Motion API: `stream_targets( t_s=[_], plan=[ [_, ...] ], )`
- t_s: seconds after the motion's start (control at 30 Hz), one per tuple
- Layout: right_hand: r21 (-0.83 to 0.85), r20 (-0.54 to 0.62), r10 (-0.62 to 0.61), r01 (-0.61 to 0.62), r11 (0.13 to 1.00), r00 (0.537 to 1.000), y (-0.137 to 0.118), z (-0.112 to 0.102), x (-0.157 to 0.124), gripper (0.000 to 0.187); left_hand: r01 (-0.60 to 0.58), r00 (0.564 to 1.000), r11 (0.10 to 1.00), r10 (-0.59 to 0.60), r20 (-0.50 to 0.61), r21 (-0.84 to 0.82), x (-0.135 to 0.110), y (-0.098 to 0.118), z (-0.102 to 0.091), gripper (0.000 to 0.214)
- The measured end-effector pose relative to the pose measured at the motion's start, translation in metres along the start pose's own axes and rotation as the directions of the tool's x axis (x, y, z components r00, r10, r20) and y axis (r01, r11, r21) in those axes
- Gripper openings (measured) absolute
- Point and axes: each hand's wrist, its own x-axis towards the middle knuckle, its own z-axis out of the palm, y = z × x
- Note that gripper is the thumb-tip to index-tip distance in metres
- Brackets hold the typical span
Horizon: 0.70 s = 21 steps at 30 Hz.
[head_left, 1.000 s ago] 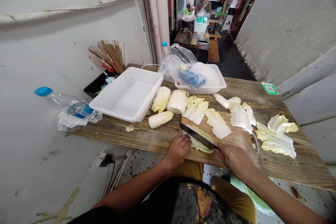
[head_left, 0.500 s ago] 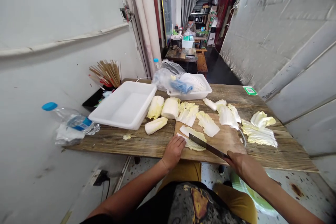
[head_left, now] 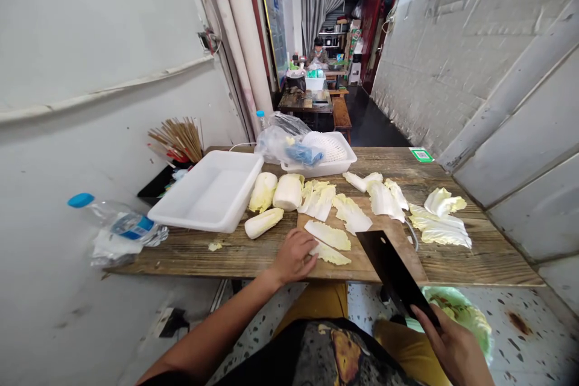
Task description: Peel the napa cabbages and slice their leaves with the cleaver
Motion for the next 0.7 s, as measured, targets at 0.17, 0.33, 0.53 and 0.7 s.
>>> stream_targets(
  t_s=[0.17,0.33,0.53,0.7],
  plan=[
    [0.119,-0.019,0.164,-0.161,0.98,0.986,-0.023,0.018,-0.001,0.063,0.276,0.91,0.957,-0.289,0.297,0.086,0.05,-0.025,-0.004,0.02],
    [0.19,0.032,0.197,-0.199,0.961,0.98,-0.02,0.021,0.002,0.065,0.482,0.731,0.859,-0.502,0.463,0.171,0.081,-0.038,-0.001,0.03],
    [0.252,0.062,0.259,-0.266,0.93,0.964,-0.012,0.027,-0.002,0.06,0.624,0.678,0.781,-0.532,0.507,-0.017,0.086,-0.048,-0.02,0.022],
    [0.264,0.095,0.313,-0.328,0.907,0.945,-0.017,0.027,-0.003,0.058,0.764,0.625,0.639,-0.702,0.341,-0.085,0.103,-0.055,-0.021,0.037]
  ],
)
